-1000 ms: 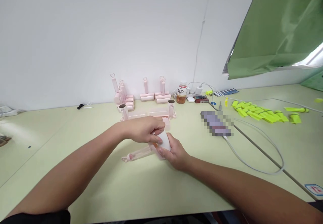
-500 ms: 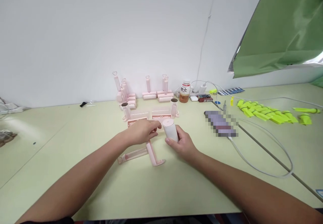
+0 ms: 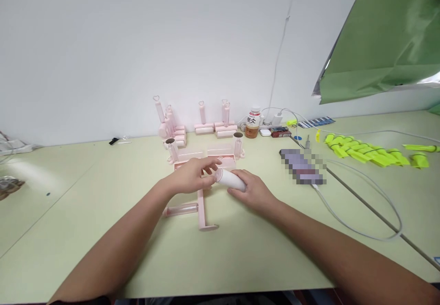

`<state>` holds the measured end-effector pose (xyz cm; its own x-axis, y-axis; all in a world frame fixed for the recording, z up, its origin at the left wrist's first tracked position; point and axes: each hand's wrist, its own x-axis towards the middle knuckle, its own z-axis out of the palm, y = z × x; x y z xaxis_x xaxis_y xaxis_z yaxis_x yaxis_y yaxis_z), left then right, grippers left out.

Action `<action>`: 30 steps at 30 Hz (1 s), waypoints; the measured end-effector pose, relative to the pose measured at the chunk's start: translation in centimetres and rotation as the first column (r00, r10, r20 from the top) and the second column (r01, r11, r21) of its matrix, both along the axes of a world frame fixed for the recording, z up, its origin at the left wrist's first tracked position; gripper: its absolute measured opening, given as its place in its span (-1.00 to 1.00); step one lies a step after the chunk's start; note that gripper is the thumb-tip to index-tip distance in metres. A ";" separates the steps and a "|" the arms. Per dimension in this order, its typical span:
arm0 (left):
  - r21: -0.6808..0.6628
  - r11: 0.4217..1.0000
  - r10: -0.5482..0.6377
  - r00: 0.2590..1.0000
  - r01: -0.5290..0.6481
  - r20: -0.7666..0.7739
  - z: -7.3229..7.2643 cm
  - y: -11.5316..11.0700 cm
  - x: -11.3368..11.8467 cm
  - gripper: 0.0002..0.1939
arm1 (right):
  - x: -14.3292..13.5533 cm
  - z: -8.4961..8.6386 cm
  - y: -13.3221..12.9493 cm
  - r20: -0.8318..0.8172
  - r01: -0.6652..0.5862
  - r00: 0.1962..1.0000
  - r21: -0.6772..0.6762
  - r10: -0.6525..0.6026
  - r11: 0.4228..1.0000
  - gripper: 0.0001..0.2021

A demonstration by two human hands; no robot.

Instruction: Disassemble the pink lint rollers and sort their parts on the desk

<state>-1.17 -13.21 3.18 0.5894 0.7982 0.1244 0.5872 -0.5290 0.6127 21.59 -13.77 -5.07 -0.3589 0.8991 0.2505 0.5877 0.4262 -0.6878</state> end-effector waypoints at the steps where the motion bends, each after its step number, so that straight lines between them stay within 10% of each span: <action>1: -0.025 0.999 -0.033 0.999 0.033 0.008 0.4 0.0 0.2 -0.69 | 0.1 0.0 0.0 0.005 0.005 1.000 0.000 -0.005 1.000 -0.58; 21: 0.111 0.991 -0.051 0.976 0.075 -0.211 0.6 -0.1 0.5 -0.79 | 0.7 0.2 -0.2 0.036 -0.052 0.998 0.027 0.051 0.998 -0.63; 30: 0.076 0.996 0.029 0.991 -0.039 0.133 -0.2 0.1 0.5 -0.69 | 0.6 0.4 0.1 -0.292 -0.075 0.956 -0.158 0.026 0.985 -0.57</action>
<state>-0.68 -13.07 2.98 0.5366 0.8023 0.2615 0.5226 -0.5593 0.6435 22.21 -13.65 -4.62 -0.3400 0.9192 0.1988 0.3352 0.3159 -0.8876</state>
